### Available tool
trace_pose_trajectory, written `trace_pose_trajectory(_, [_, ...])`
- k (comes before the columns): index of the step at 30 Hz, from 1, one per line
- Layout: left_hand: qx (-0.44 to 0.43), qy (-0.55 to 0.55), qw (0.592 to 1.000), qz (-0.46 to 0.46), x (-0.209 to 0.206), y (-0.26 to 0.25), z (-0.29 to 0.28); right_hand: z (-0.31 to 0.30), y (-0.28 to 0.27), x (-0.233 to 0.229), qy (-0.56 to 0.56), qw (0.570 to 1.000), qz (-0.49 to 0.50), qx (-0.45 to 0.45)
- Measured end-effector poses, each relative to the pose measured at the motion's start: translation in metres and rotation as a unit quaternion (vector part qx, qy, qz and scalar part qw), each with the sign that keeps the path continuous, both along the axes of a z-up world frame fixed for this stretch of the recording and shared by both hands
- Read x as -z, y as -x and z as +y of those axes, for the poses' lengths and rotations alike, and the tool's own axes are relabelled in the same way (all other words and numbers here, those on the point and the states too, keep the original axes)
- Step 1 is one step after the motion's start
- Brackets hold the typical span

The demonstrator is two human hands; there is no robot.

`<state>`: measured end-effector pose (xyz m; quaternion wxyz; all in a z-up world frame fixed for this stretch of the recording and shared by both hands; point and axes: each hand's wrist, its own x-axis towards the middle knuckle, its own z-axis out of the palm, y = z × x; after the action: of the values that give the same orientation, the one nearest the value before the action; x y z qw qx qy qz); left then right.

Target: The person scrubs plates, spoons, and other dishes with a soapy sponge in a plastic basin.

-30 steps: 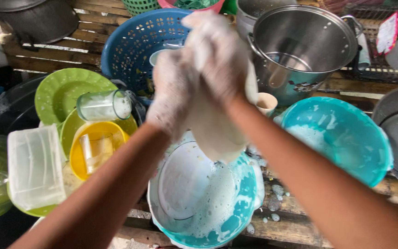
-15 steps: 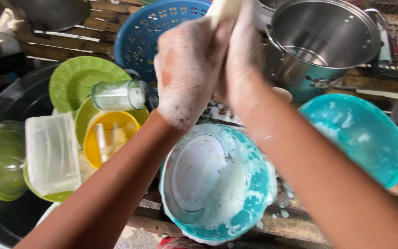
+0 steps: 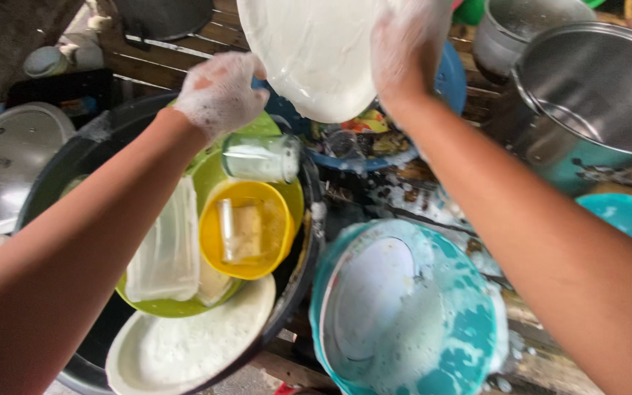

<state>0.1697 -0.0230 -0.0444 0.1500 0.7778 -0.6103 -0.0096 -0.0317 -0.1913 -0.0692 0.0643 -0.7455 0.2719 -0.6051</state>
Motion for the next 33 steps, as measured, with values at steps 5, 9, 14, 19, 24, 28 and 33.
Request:
trace_pose_trajectory(5, [-0.011, -0.209, 0.978, 0.012, 0.044, -0.038, -0.015, 0.023, -0.062, 0.043, -0.019, 0.999, 0.039, -0.009])
trace_pose_trajectory(9, [-0.039, -0.229, 0.972, 0.035, 0.063, -0.045, -0.010, 0.042, -0.075, 0.055, -0.068, 0.995, 0.077, -0.004])
trace_pose_trajectory(14, [-0.053, -0.099, 0.994, -0.011, 0.081, -0.075, -0.011, 0.029, -0.089, 0.054, -0.119, 0.991, 0.024, -0.063])
trace_pose_trajectory(19, [-0.080, -0.175, 0.981, 0.011, 0.083, -0.089, -0.019, 0.016, -0.106, 0.050, -0.069, 0.977, -0.022, -0.203])
trace_pose_trajectory(24, [-0.083, -0.127, 0.988, 0.040, 0.071, -0.087, -0.005, 0.024, -0.106, 0.061, 0.111, 0.921, 0.365, 0.080])
trace_pose_trajectory(28, [-0.115, -0.166, 0.977, 0.073, 0.056, -0.083, -0.006, 0.034, -0.094, 0.056, -0.164, 0.973, 0.144, -0.080])
trace_pose_trajectory(33, [-0.084, -0.127, 0.988, 0.036, 0.046, -0.078, 0.008, 0.024, -0.103, 0.053, -0.020, 0.987, 0.150, -0.061])
